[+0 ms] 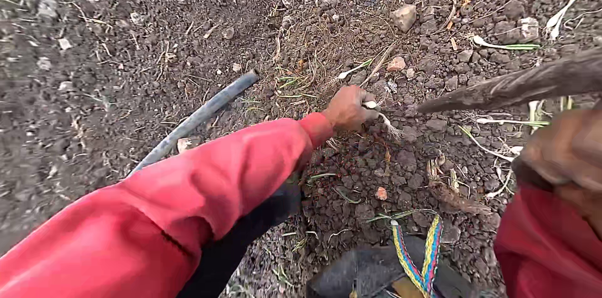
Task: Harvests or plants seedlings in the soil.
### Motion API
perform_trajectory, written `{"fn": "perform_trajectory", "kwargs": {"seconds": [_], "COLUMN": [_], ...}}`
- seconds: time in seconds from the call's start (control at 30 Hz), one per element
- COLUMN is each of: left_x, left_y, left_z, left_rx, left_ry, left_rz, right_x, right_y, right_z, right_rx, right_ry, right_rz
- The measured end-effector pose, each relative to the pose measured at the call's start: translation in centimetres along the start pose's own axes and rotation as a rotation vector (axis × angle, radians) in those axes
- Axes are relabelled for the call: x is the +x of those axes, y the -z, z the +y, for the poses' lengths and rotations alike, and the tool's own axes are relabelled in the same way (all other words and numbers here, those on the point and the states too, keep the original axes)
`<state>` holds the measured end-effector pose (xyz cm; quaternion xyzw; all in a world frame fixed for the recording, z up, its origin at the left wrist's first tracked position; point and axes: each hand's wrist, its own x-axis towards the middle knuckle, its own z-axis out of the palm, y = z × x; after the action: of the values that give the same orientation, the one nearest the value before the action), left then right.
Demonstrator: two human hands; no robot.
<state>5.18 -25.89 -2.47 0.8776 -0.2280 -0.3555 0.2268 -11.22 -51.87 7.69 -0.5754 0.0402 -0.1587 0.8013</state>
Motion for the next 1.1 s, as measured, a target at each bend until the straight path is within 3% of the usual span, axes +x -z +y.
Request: {"fn": "perform_trajectory", "kwargs": {"seconds": [0.1,0.17,0.2,0.27,0.33,0.4,0.47,0.57,0.63,0.7,0.77,0.83,0.97,1.03,1.1], "left_x": [-0.4,-0.4,-0.1,0.0,-1.4,-1.4,-2.0,-0.9,0.4,1.6,2.1,1.6,1.2,2.2,3.8], "left_y": [-0.5,-1.8,-2.8,-5.9,-9.8,-9.9,-8.9,-6.5,-6.7,-8.8,-12.3,-15.5,-15.2,-13.7,-13.8], "left_z": [1.3,3.2,4.0,4.8,5.0,4.7,4.5,7.1,9.8,11.9,12.1,11.1,11.4,13.4,17.4], "left_rx": [0.106,0.214,0.277,0.387,0.398,0.339,0.21,0.125,0.255,0.447,0.621,0.732,0.716,0.606,0.453], "left_ry": [0.061,0.044,0.014,-0.042,-0.082,-0.124,-0.2,-0.179,-0.195,-0.263,-0.375,-0.517,-0.476,-0.475,-0.489], "left_rz": [0.055,0.091,0.09,-0.023,-0.126,-0.031,0.046,-0.091,-0.138,-0.133,-0.195,-0.244,-0.256,-0.151,-0.067], "right_x": [-1.3,-5.9,-7.4,-9.2,-9.7,-8.9,-8.1,-6.7,-8.8,-11.4,-13.4,-14.9,-18.7,-20.0,-20.7], "right_y": [-4.5,-4.4,-4.1,-3.7,-3.0,-1.4,0.5,1.5,1.5,1.4,1.0,0.8,3.0,3.7,3.9], "right_z": [10.4,17.1,18.1,16.2,10.0,4.3,1.2,6.0,11.9,14.4,12.6,7.8,-1.4,-0.5,3.6], "right_rx": [-0.513,-0.655,-0.677,-0.618,-0.457,-0.292,-0.178,-0.416,-0.439,-0.414,-0.363,-0.327,-0.388,-0.468,-0.645], "right_ry": [-0.115,-0.234,-0.228,-0.172,-0.118,-0.018,-0.006,-0.101,-0.263,-0.247,-0.168,-0.111,-0.094,-0.091,-0.059], "right_rz": [0.095,0.104,0.118,0.157,0.196,0.222,0.207,0.28,0.381,0.438,0.451,0.466,0.5,0.552,0.627]}}
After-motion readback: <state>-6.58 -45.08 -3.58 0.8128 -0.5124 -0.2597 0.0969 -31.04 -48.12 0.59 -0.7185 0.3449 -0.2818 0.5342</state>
